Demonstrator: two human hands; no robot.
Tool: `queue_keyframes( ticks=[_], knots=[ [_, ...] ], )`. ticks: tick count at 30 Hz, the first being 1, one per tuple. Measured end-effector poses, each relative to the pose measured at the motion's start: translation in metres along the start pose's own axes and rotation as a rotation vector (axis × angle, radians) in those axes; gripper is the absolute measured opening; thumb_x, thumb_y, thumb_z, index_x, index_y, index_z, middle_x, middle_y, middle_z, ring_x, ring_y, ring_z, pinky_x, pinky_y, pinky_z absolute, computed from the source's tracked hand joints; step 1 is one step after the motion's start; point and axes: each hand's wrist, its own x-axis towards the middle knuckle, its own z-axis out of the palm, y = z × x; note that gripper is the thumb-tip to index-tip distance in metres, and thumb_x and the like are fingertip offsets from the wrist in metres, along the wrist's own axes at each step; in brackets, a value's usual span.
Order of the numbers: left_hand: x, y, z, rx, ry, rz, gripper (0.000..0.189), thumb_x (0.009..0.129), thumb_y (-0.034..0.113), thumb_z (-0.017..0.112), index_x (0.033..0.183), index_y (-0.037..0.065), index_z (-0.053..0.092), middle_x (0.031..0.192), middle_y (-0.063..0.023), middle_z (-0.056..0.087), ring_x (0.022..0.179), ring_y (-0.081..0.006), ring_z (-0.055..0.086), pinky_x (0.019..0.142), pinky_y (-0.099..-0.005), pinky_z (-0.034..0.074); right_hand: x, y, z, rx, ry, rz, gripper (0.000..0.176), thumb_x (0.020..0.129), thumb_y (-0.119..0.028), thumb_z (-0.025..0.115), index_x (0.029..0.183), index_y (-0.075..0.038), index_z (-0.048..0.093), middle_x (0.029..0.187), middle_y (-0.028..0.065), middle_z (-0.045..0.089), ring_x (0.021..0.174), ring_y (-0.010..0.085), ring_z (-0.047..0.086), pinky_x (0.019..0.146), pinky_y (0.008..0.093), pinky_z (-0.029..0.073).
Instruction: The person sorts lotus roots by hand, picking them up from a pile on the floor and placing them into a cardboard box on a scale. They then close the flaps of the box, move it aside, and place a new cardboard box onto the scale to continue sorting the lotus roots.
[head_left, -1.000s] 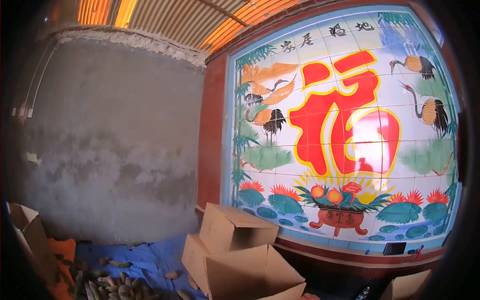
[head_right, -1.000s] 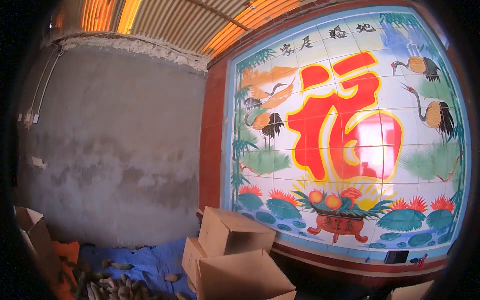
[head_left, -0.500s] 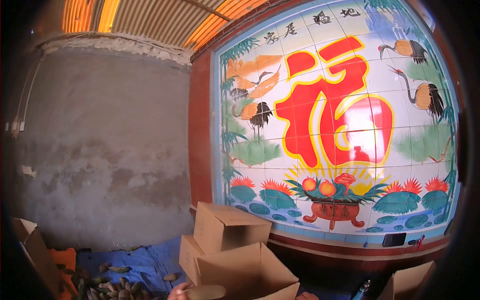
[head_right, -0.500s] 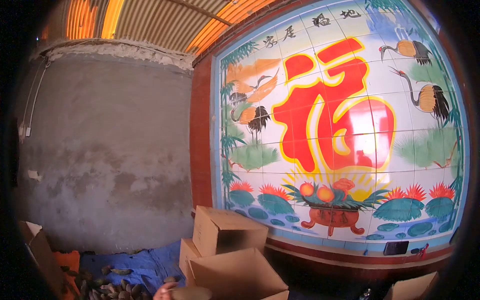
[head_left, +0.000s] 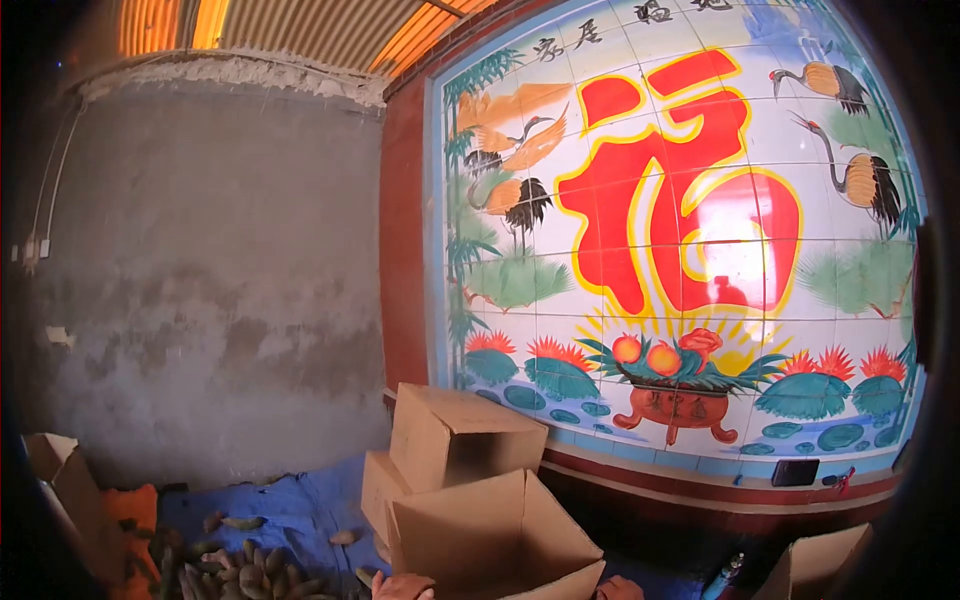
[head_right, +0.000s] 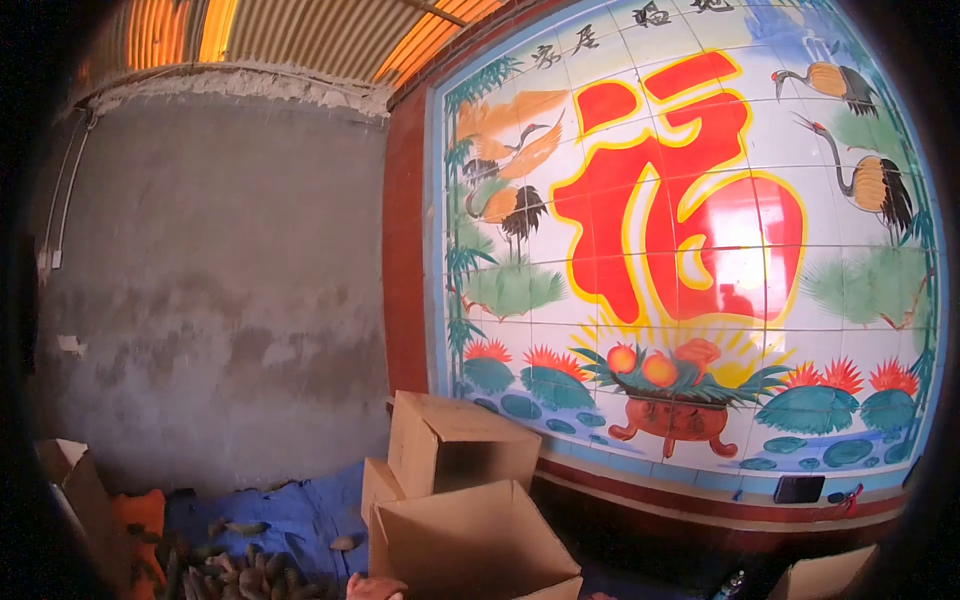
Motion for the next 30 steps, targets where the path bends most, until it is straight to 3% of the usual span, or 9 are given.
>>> queue_keyframes(
  ticks=[10,12,14,16,19,22,25,27,30],
  knots=[
    [-0.131,-0.066,-0.028,0.274,0.319,-0.489,0.016,0.082,0.009,0.052,0.09,-0.003,0.058,0.089,-0.0187,0.058,0.085,-0.0358,0.052,0.079,-0.0402,0.042,0.009,-0.005,-0.001,-0.013,-0.031,-0.038,0.006,0.075,-0.008,0.052,0.077,-0.003,0.054,0.077,0.0163,0.053,0.072,0.0349,0.052,0.063,0.0425,0.042],
    [-0.201,-0.101,-0.024,0.48,0.202,-0.524,0.015,0.079,0.008,0.056,0.09,-0.001,0.058,0.085,-0.0169,0.058,0.083,-0.0343,0.053,0.082,-0.0417,0.041,0.009,0.003,0.005,-0.005,-0.162,-0.006,0.007,0.076,-0.009,0.052,0.077,-0.002,0.055,0.079,0.0163,0.054,0.073,0.0346,0.052,0.063,0.0425,0.042],
    [-0.276,-0.128,-0.018,0.455,0.076,-0.816,0.016,0.081,0.018,0.048,0.073,0.004,0.054,0.075,-0.0159,0.058,0.078,-0.0354,0.055,0.07,-0.0432,0.043,0.006,0.015,0.016,-0.061,-0.186,0.008,0.008,0.071,-0.002,0.05,0.077,0.001,0.052,0.081,0.02,0.051,0.076,0.0381,0.051,0.066,0.042,0.042],
    [-0.352,-0.134,-0.014,0.617,-0.123,-0.99,0.016,0.076,0.019,0.05,0.072,0.005,0.058,0.08,-0.0142,0.059,0.082,-0.0329,0.055,0.075,-0.0433,0.042,0.008,0.019,0.025,-0.043,-0.125,-0.023,0.005,0.067,-0.005,0.053,0.071,-0.002,0.052,0.079,0.0159,0.052,0.072,0.0355,0.05,0.062,0.0436,0.04],
    [-0.432,-0.121,-0.018,0.622,-0.415,-1.371,0.021,0.074,0.024,0.053,0.082,0.006,0.063,0.091,-0.0139,0.06,0.09,-0.0304,0.055,0.082,-0.0433,0.042,0.012,0.011,0.023,-0.024,-0.157,-0.023,0.011,0.072,-0.005,0.05,0.08,0.0,0.054,0.085,0.0188,0.053,0.076,0.0382,0.051,0.067,0.0444,0.041],
    [-0.466,-0.093,-0.032,0.614,-0.673,-1.691,0.03,0.076,0.025,0.051,0.098,0.007,0.062,0.107,-0.0137,0.056,0.105,-0.0285,0.049,0.09,-0.0444,0.037,0.011,0.017,0.025,-0.046,-0.226,-0.038,0.017,0.074,-0.004,0.048,0.088,0.003,0.055,0.091,0.0212,0.054,0.083,0.0399,0.051,0.073,0.0444,0.042],
    [-0.469,-0.059,-0.047,0.549,-0.811,-1.824,0.043,0.078,0.026,0.049,0.118,0.01,0.051,0.126,-0.0114,0.042,0.121,-0.0281,0.034,0.097,-0.0469,0.029,0.013,0.019,0.026,-0.078,-0.247,-0.079,0.022,0.076,-0.002,0.047,0.096,0.004,0.055,0.098,0.0241,0.053,0.09,0.0418,0.051,0.079,0.0446,0.042],
    [-0.519,-0.054,-0.038,0.541,-0.837,-1.936,0.044,0.077,0.028,0.051,0.119,0.013,0.051,0.125,-0.0102,0.044,0.121,-0.0266,0.036,0.097,-0.0456,0.03,0.014,0.022,0.025,-0.113,-0.279,-0.044,0.024,0.08,-0.002,0.045,0.101,0.005,0.054,0.105,0.027,0.052,0.097,0.0434,0.049,0.084,0.0453,0.04],
    [-0.504,-0.033,-0.044,0.462,-0.842,-2.015,0.046,0.076,0.03,0.056,0.119,0.016,0.048,0.125,-0.0085,0.045,0.121,-0.0255,0.037,0.096,-0.0456,0.031,0.015,0.021,0.026,-0.12,-0.255,-0.085,0.025,0.081,-0.003,0.044,0.103,0.006,0.054,0.106,0.0268,0.051,0.1,0.0432,0.048,0.085,0.0453,0.039]
  ],
)
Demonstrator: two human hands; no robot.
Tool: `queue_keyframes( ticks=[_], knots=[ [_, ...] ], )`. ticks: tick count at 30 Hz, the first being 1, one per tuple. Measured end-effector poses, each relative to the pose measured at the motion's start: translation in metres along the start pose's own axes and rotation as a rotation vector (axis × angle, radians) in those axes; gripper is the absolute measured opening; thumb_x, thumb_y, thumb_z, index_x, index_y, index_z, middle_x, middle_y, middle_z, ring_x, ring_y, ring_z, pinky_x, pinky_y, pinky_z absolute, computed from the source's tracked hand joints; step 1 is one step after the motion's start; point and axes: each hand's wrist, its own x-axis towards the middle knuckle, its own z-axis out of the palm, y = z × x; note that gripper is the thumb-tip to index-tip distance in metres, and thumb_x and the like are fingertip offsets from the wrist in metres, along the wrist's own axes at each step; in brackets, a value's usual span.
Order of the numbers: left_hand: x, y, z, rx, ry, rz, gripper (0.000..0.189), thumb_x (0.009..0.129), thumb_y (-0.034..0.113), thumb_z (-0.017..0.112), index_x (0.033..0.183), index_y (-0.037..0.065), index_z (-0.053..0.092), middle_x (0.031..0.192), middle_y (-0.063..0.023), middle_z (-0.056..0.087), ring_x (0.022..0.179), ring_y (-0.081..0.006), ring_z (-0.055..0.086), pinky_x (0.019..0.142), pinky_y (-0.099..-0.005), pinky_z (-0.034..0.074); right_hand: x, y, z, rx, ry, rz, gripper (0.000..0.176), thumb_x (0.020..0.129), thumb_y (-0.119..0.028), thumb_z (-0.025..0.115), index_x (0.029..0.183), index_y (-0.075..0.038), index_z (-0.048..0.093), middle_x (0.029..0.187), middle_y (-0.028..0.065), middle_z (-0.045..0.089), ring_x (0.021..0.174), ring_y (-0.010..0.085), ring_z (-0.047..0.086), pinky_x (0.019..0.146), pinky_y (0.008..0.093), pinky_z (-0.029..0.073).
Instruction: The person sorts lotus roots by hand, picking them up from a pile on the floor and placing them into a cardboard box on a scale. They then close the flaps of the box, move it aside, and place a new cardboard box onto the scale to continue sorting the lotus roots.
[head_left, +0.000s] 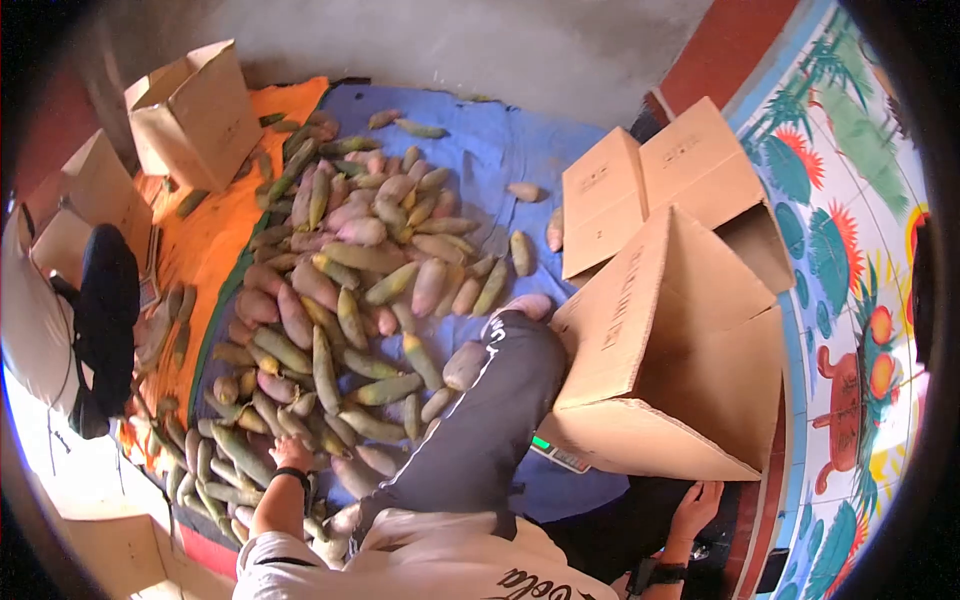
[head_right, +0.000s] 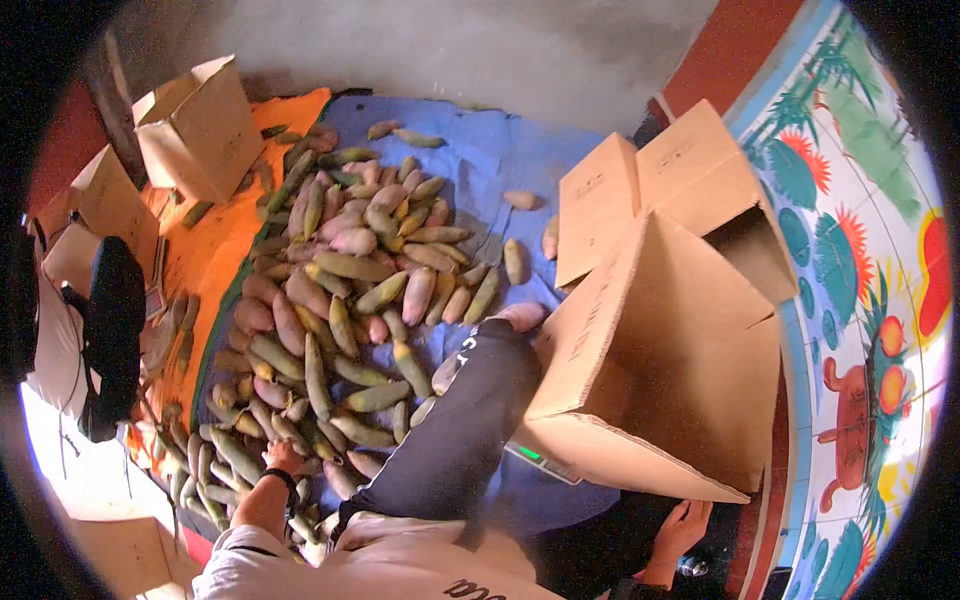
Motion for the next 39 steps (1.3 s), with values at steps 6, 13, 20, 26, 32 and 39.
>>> queue_keyframes(
  ticks=[6,13,20,26,32,39],
  knots=[
    [0.026,-0.007,0.034,-0.127,-0.003,-0.098,0.048,0.076,0.03,0.057,0.121,0.016,0.044,0.122,-0.0104,0.047,0.117,-0.0273,0.043,0.092,-0.0465,0.037,0.0,0.006,0.001,-0.037,-0.031,-0.019,0.027,0.082,-0.004,0.043,0.105,0.006,0.053,0.112,0.0281,0.049,0.105,0.0434,0.046,0.088,0.0455,0.038],
    [0.039,0.032,0.015,-0.164,0.261,-0.047,0.036,0.076,0.016,0.052,0.112,0.01,0.047,0.112,-0.0162,0.049,0.105,-0.0308,0.049,0.084,-0.0393,0.043,-0.002,0.009,0.002,-0.097,-0.029,-0.018,0.028,0.084,-0.005,0.044,0.108,0.006,0.053,0.113,0.0259,0.051,0.106,0.0405,0.047,0.09,0.0421,0.038],
    [0.049,0.085,-0.023,-0.331,0.296,0.08,0.05,0.072,0.015,0.058,0.12,0.014,0.043,0.116,-0.0149,0.044,0.112,-0.0312,0.041,0.09,-0.0404,0.038,-0.002,0.01,0.002,-0.079,-0.068,0.079,0.03,0.082,-0.004,0.044,0.109,0.006,0.052,0.117,0.0284,0.047,0.11,0.0425,0.044,0.091,0.0432,0.038],
    [0.069,0.076,-0.027,-0.275,0.416,-0.002,0.05,0.071,0.016,0.058,0.118,0.012,0.043,0.118,-0.0131,0.043,0.114,-0.031,0.039,0.092,-0.0418,0.036,-0.001,0.002,-0.002,-0.062,-0.082,0.06,0.03,0.082,-0.004,0.044,0.109,0.006,0.052,0.117,0.0283,0.047,0.109,0.0428,0.044,0.091,0.0435,0.038],
    [0.054,0.019,-0.021,-0.32,0.281,-0.157,0.062,0.072,0.012,0.058,0.128,0.015,0.032,0.114,-0.0136,0.044,0.107,-0.033,0.048,0.087,-0.0423,0.042,-0.002,0.009,0.002,-0.092,-0.053,0.019,0.03,0.082,-0.004,0.044,0.109,0.006,0.052,0.118,0.0276,0.047,0.109,0.043,0.044,0.09,0.0441,0.038],
    [0.055,0.003,-0.006,-0.163,0.226,-0.167,0.054,0.072,0.015,0.06,0.121,0.01,0.039,0.11,-0.017,0.048,0.1,-0.0313,0.054,0.083,-0.0369,0.046,-0.002,0.015,0.006,-0.082,-0.033,0.055,0.03,0.082,-0.005,0.046,0.11,0.005,0.052,0.117,0.0275,0.047,0.108,0.0434,0.045,0.089,0.0442,0.039]
  ],
)
